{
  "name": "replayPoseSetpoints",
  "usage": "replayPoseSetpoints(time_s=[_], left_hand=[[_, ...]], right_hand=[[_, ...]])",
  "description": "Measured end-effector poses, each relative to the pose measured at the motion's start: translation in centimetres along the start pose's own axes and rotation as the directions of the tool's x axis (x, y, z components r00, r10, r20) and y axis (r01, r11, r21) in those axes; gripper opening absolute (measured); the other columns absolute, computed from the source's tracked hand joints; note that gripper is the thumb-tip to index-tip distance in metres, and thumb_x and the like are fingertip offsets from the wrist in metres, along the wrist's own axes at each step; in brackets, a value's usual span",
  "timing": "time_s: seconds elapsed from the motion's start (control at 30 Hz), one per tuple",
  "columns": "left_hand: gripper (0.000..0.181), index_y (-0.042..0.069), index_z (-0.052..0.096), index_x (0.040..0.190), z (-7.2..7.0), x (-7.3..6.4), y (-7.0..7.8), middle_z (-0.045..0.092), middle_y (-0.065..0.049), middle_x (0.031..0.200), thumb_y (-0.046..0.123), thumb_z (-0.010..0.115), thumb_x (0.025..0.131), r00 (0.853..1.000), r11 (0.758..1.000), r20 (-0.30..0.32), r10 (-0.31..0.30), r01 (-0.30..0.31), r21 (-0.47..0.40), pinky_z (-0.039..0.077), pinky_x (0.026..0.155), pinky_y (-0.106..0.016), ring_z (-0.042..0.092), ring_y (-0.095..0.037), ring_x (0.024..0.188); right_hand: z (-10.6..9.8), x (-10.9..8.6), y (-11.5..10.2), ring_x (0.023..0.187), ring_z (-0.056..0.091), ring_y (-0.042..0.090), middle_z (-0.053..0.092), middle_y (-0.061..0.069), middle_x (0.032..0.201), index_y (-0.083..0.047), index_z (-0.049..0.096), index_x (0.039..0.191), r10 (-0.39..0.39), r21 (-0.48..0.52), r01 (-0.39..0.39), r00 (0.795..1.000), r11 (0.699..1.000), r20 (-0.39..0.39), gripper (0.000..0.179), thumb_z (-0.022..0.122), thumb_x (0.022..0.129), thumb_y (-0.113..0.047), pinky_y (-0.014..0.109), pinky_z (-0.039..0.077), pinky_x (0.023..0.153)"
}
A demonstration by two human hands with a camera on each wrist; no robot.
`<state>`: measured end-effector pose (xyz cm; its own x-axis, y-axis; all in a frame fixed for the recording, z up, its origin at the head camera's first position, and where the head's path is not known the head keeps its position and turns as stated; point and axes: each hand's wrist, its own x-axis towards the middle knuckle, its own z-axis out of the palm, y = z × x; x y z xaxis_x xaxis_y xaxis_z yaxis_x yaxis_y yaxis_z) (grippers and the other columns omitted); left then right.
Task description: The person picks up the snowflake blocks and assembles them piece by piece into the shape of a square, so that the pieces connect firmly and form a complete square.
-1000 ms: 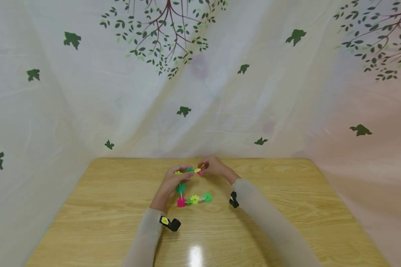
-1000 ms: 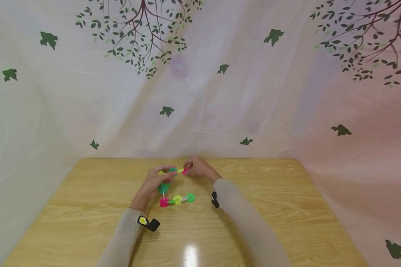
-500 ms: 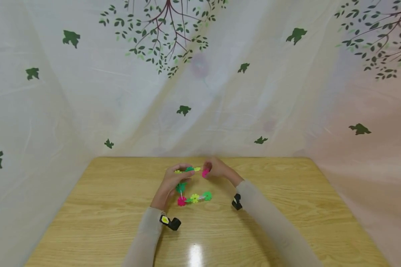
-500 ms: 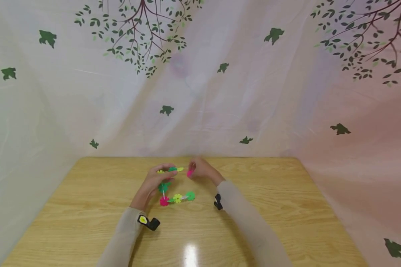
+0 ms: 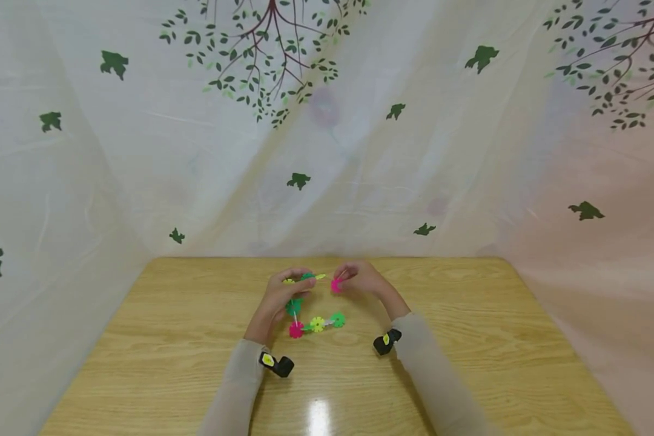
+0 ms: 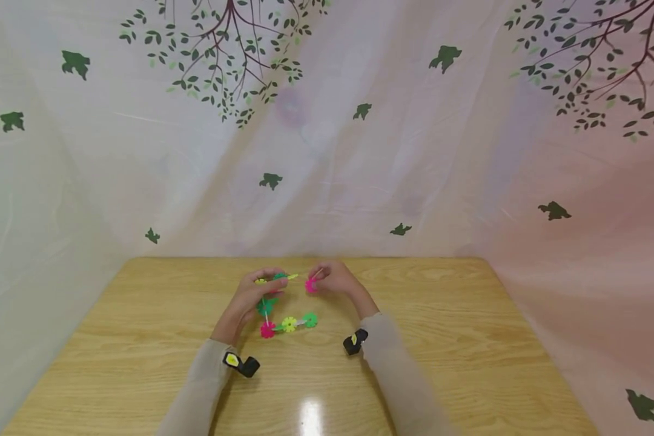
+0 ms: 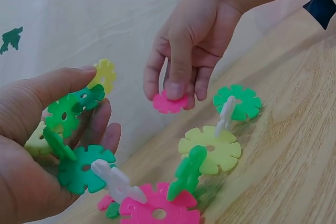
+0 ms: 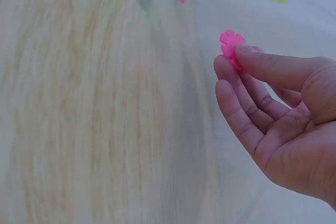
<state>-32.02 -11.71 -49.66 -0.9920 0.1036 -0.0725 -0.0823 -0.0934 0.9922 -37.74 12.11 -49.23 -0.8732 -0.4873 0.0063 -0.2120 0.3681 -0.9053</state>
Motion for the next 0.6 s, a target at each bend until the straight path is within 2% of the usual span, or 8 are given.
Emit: replayPoseSetpoints(time_s=[0.17,0.37,0.53,0.6], left_hand=[[0.041,-0.009,0.064,0.125,0.0,0.1,0.0,0.057,-0.003,0.102,0.007,0.077,0.090,1.000,1.000,-0.005,-0.003,0.003,-0.012,0.058,0.096,-0.047,0.071,-0.015,0.091],[0.041,-0.008,0.065,0.125,0.0,0.2,0.0,0.056,-0.004,0.102,0.009,0.078,0.090,1.000,1.000,0.003,-0.004,0.004,-0.010,0.057,0.098,-0.048,0.072,-0.017,0.092],[0.039,-0.009,0.065,0.124,0.0,0.2,0.0,0.057,-0.004,0.100,0.007,0.077,0.090,1.000,1.000,0.004,-0.005,0.005,-0.022,0.057,0.098,-0.049,0.073,-0.024,0.096],[0.038,-0.009,0.065,0.123,0.0,0.1,0.0,0.058,-0.004,0.099,0.006,0.077,0.090,1.000,1.000,-0.001,-0.011,0.010,-0.024,0.057,0.097,-0.049,0.073,-0.026,0.096]], right_hand=[[0.2,-0.6,-0.6,0.081,0.066,0.007,0.073,0.011,0.093,0.013,0.067,0.111,-0.006,0.127,0.017,0.997,0.992,-0.081,0.024,0.070,0.088,0.007,0.024,0.059,0.075],[0.5,-1.1,-1.5,0.081,0.069,0.008,0.073,0.006,0.093,0.011,0.068,0.114,-0.027,0.218,0.065,0.985,0.974,-0.172,0.025,0.072,0.091,0.003,0.029,0.061,0.076],[1.1,-1.3,-2.0,0.077,0.071,0.008,0.074,0.000,0.087,0.014,0.067,0.112,-0.052,0.268,0.106,0.979,0.958,-0.199,0.024,0.072,0.090,0.006,0.052,0.060,0.085],[1.4,-1.4,-2.1,0.077,0.071,0.008,0.073,-0.002,0.086,0.015,0.067,0.112,-0.055,0.283,0.112,0.978,0.953,-0.200,0.024,0.071,0.090,0.007,0.053,0.060,0.086]])
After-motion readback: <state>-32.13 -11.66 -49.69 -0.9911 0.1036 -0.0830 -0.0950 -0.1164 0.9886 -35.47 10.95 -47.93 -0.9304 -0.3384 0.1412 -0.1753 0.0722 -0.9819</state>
